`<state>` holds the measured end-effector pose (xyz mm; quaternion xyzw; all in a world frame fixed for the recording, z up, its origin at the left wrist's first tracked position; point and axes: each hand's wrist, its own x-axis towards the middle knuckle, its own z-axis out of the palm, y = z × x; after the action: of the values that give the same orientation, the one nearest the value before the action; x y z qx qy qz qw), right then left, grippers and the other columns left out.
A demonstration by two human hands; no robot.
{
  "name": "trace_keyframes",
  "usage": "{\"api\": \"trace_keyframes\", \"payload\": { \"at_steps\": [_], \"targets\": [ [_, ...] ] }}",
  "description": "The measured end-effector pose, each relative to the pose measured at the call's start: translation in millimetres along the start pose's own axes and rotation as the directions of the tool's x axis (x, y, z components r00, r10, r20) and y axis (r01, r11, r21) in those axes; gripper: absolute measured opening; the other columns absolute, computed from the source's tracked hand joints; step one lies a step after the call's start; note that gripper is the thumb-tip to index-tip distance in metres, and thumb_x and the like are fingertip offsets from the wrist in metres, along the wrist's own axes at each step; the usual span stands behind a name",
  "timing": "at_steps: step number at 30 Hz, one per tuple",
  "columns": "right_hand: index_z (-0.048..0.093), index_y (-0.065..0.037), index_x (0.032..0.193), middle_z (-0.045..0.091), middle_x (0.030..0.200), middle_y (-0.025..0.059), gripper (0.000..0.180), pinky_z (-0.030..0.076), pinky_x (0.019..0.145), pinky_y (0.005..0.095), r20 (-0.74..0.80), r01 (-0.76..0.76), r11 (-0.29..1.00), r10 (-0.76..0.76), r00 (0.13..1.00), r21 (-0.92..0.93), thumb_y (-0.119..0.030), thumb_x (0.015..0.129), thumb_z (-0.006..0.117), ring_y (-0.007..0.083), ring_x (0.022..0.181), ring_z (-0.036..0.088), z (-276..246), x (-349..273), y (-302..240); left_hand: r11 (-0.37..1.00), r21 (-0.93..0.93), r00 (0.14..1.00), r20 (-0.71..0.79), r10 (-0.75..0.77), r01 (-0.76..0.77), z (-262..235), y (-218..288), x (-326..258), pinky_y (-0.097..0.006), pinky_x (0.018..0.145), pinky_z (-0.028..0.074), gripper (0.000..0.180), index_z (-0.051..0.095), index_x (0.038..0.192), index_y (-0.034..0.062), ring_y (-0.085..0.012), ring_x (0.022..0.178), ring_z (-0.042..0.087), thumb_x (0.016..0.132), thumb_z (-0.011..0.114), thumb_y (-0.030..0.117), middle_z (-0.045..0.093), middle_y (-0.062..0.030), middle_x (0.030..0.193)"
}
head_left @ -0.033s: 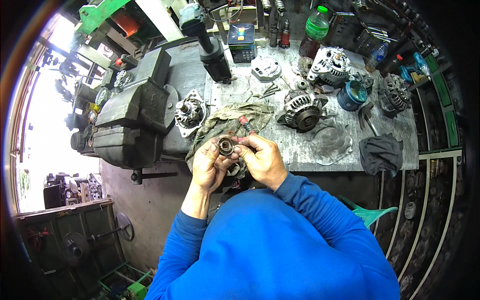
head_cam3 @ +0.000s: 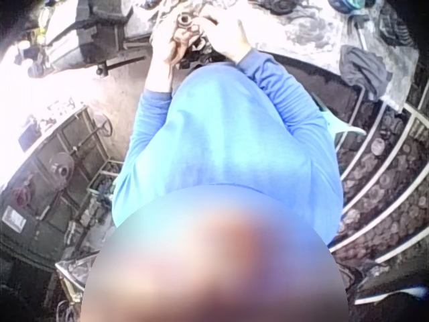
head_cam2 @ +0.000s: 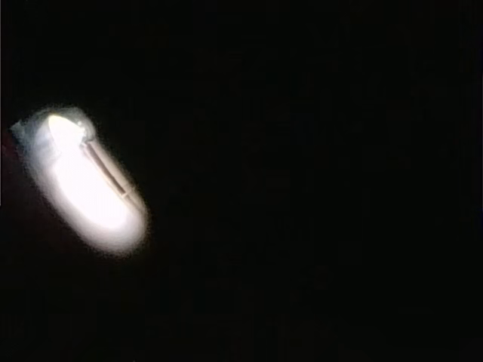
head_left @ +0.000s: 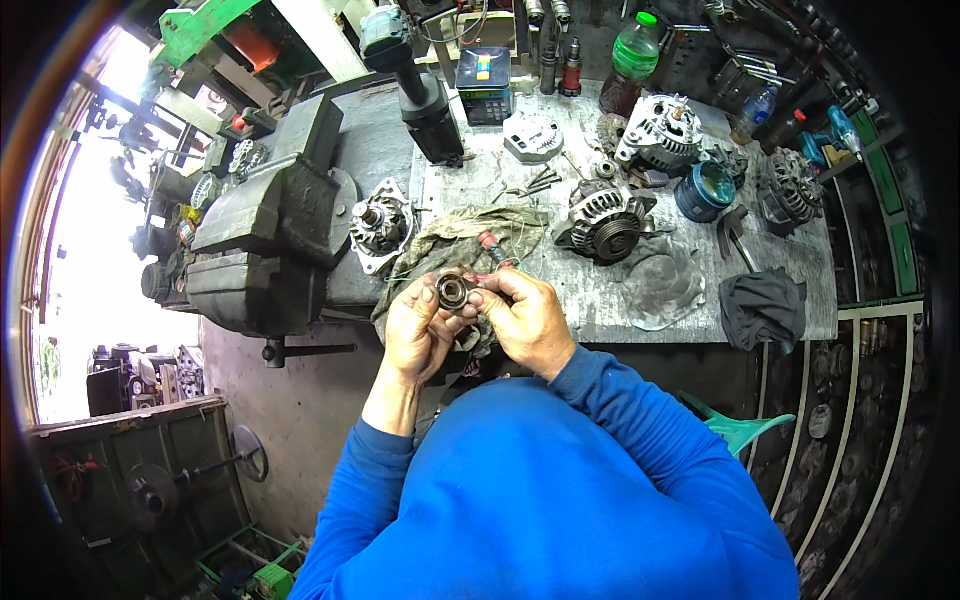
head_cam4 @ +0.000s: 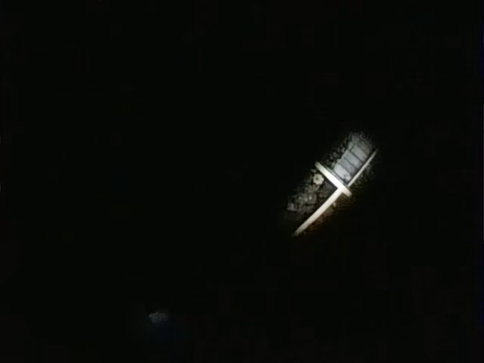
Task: The person removes a bearing from a grinding machine, walks to a workbench, and uses a small tool to pry and clean the bearing. They repeatedly inspect the bearing, apply grease, and rotate it to check smoothness.
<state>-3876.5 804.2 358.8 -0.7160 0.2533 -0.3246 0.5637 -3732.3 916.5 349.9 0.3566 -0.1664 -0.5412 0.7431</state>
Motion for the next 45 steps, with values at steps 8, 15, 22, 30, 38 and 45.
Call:
{"api": "trace_keyframes", "payload": {
  "at_steps": [8,15,22,30,38,45],
  "targets": [
    [0.067,0.004,0.105,0.068,0.083,0.0035,0.022,0.048,0.065,0.0261,-0.007,-0.285,0.958,0.285,0.958,-0.002,-0.018,0.1,0.068,0.0068,0.074,0.055,-20.1,13.1,18.5,0.991,-0.134,0.997,0.075,-0.004,0.014,-22.9,-5.6,10.8,-0.037,0.093,0.058,0.05,0.054,0.139,-0.004,-0.0221,0.097,0.07,0.105,0.059,0.032,0.07,-0.0127,0.116],
    [0.067,0.005,0.104,0.066,0.08,0.0037,0.025,0.047,0.062,0.0272,-0.008,-0.257,0.965,0.257,0.966,-0.051,-0.019,0.1,0.069,0.0072,0.071,0.054,-24.0,6.3,31.8,0.966,-0.251,0.996,0.08,-0.035,0.054,-42.1,-13.0,4.7,-0.036,0.093,0.056,0.051,0.051,0.143,-0.0037,-0.0214,0.1,0.068,0.107,0.054,0.034,0.068,-0.0161,0.122],
    [0.069,0.0,0.108,0.062,0.067,0.0111,0.025,0.044,0.054,0.0344,-0.05,-0.189,0.955,0.182,0.982,-0.227,-0.022,0.096,0.069,0.0163,0.056,0.055,-27.8,14.2,39.8,0.959,-0.276,0.997,0.063,-0.049,0.064,-51.9,-13.8,-0.8,-0.037,0.094,0.056,0.057,0.046,0.147,-0.002,-0.0227,0.101,0.068,0.107,0.054,0.037,0.066,-0.0181,0.125],
    [0.058,-0.004,0.131,0.072,0.101,0.0235,0.039,0.056,0.083,0.0478,0.141,0.083,0.627,0.044,0.989,-0.775,-0.017,0.095,0.064,0.0436,0.094,0.069,-41.9,59.0,71.2,0.968,-0.25,1.0,-0.02,-0.006,0.001,-60.9,-5.9,-9.9,-0.037,0.088,0.06,0.046,0.055,0.136,0.0008,-0.0222,0.097,0.07,0.106,0.056,0.036,0.068,-0.0178,0.124],
    [0.058,-0.007,0.132,0.065,0.101,0.0165,0.052,0.053,0.079,0.0456,0.103,0.111,0.292,-0.042,0.994,-0.95,-0.026,0.086,0.074,0.0341,0.093,0.067,-22.8,47.0,22.8,0.945,-0.326,0.987,-0.157,-0.032,-0.021,-84.8,7.5,-27.8,-0.041,0.09,0.06,0.036,0.067,0.118,0.0011,-0.0236,0.098,0.071,0.107,0.055,0.033,0.07,-0.0189,0.125],
    [0.076,-0.01,0.094,0.059,0.099,0.0122,0.016,0.047,0.085,0.0444,0.323,0.338,0.378,-0.104,0.941,-0.862,-0.022,0.083,0.074,0.0315,0.1,0.058,4.0,83.5,43.3,0.935,-0.354,0.995,-0.099,-0.009,-0.027,-75.8,21.9,-30.2,-0.044,0.104,0.051,0.043,0.065,0.129,0.004,-0.0269,0.125,0.06,0.108,0.051,0.039,0.055,-0.0138,0.149]
  ]
}}
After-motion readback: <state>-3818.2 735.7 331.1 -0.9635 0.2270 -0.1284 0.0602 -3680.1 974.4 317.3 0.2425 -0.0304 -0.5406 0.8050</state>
